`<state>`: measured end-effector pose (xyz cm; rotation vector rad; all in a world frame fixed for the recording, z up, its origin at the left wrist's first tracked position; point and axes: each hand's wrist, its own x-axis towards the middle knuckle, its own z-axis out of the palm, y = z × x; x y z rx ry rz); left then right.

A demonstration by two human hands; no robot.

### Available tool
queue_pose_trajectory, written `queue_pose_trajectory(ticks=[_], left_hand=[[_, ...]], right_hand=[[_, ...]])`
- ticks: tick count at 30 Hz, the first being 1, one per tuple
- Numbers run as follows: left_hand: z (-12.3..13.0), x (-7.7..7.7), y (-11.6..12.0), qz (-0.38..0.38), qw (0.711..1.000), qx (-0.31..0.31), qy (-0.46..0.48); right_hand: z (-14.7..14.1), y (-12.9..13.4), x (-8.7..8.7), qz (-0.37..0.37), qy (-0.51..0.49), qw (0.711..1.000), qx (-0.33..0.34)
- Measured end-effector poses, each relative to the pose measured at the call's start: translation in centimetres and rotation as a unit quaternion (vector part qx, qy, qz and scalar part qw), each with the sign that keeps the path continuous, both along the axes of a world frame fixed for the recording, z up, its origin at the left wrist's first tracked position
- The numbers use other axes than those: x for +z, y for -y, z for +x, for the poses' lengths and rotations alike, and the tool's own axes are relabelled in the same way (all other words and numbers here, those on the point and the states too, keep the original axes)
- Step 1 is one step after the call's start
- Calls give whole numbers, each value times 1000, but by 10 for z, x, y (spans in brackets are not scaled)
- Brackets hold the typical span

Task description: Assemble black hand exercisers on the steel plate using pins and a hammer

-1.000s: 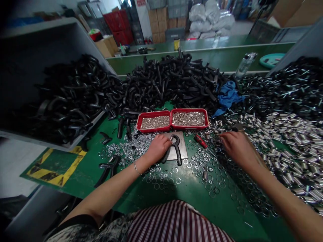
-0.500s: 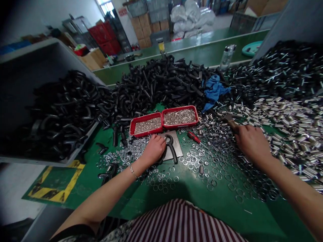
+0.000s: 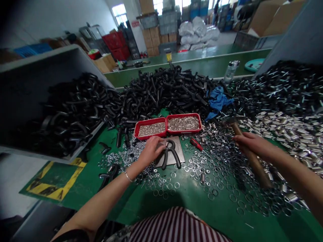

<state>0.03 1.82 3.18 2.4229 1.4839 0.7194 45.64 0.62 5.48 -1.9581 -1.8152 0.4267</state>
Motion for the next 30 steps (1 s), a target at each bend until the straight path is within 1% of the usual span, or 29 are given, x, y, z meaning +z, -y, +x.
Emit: queue_pose_trajectory(ticks=[1,2,3,4,5,7,9,10,12,14,15,18,19,21,23,24,26,28,30], left_hand=[[-7,7,-14,15,1000,11,-11],[-16,13,-31,23,998,37,-42],[-25,18,-50,21,993,69,-91],[-33,22,-68,4,983,95,-155],[-40,23,-84,-23,971,113,-210],[-50,22,-109,-62,955,126,-260],[-53,16,-118,-74,954,122,-265],[-53,13,-118,-72,954,120,-265],[-52,8,-113,-64,956,120,-261],[-51,5,-107,-62,956,128,-256],[-51,4,-104,-63,956,134,-254],[-51,4,-101,-67,955,156,-243],[-51,3,-101,-70,955,164,-237],[-50,1,-102,-77,955,179,-224],[-50,-1,-103,-82,955,193,-208],[-50,0,-104,-82,956,200,-199],[-51,4,-103,-76,958,215,-176],[-52,11,-97,-52,965,224,-128],[-50,18,-84,-17,978,207,-29]], right_hand=[[-12,9,5,-42,-79,996,6],[-25,18,8,-100,-168,980,23],[-39,28,11,-152,-234,959,44],[-55,38,14,-181,-253,948,63],[-71,48,17,-202,-241,946,85],[-103,62,23,-217,-176,949,144],[-132,69,29,-193,-122,955,189],[-144,69,32,-173,-107,959,200],[-165,62,33,-124,-87,968,198],[-181,49,29,-90,-59,972,207],[-188,43,26,-92,-41,969,224],[-199,31,17,-145,-22,949,278],[-200,31,15,-146,-35,949,278],[-199,33,13,-118,-66,959,249],[-195,35,10,-106,-60,967,223],[-193,34,8,-121,-52,966,222],[-188,32,5,-179,-59,955,230],[-184,30,4,-235,-126,936,229],[-181,32,6,-263,-211,919,204]])
